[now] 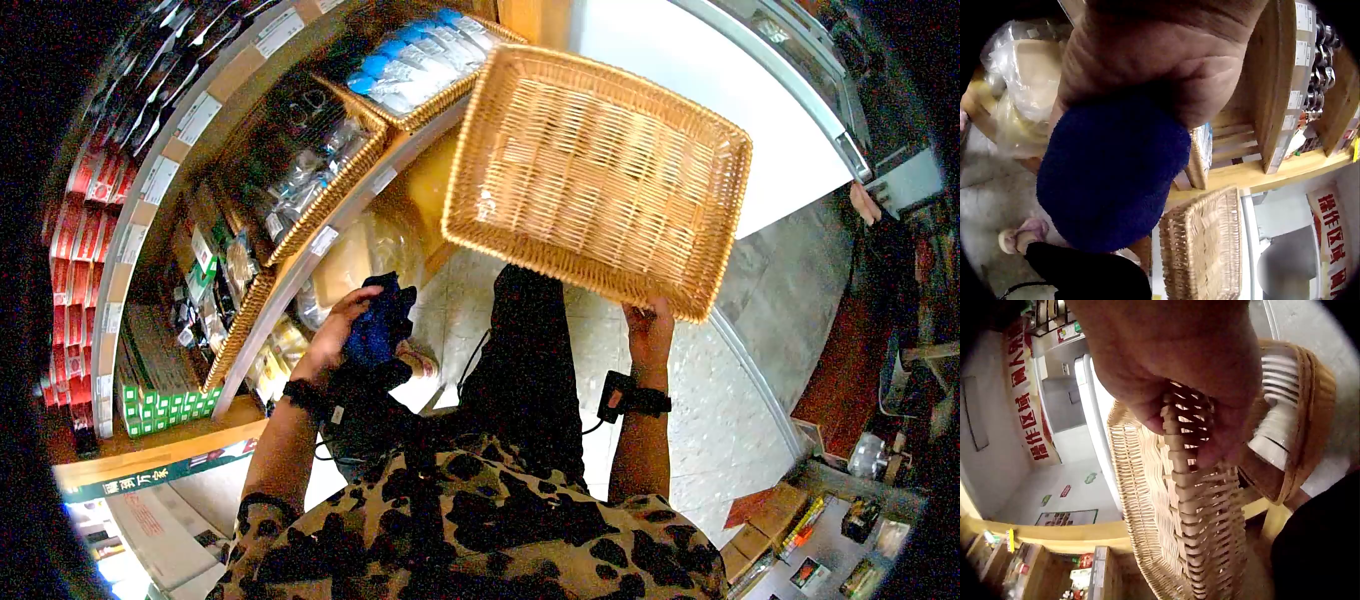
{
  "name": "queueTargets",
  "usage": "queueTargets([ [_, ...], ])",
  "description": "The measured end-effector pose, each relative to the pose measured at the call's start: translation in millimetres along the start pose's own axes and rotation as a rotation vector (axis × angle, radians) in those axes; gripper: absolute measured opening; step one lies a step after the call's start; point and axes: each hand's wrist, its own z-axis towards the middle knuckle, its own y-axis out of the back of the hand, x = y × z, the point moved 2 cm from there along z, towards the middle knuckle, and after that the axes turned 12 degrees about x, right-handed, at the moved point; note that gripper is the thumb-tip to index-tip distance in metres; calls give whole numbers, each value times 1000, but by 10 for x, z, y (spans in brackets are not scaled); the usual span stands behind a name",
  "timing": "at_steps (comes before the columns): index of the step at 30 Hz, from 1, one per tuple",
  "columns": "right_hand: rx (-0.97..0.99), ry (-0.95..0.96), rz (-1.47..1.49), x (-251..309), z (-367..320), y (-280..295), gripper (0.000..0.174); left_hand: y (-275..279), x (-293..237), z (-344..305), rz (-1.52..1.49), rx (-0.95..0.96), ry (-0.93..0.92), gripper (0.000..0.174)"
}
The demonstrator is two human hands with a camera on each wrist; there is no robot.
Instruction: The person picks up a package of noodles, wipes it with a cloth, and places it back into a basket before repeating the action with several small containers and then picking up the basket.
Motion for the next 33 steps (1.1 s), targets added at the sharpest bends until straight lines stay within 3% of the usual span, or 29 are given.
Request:
queueTargets([
  [7, 141, -119, -176, -52, -337, -472, 34, -189, 18, 115, -77, 33, -28, 58],
  [11, 174, -178, -195, -139, -459, -574, 38, -364, -31, -19, 231, -37, -59, 68],
  [12, 171, -183, -225, -137, -495, -597, 41, -142, 156, 85, 254, -78, 1, 68],
  [18, 300, -311, -311, -49, -552, -623, 52, -287, 46, -192, 330, -244, 16, 57],
  [21, 219, -344, -373, 174, -619, -565, 63, 25, 306, 18, 117, -137, -71, 53],
  [25, 183, -296, -507, 706, -640, -216, 80, -61, 170, -83, 109, -5, 46, 53],
  [26, 28, -233, -524, 781, -635, -116, 84, -35, 198, -70, 174, -93, 143, 48],
  [29, 240, -364, -524, 873, -601, 8, 68, 32, 341, 115, 172, 33, 144, 34],
  [33, 122, -407, -754, 766, -353, 250, 51, -108, 185, 333, 178, 90, 234, 34],
])
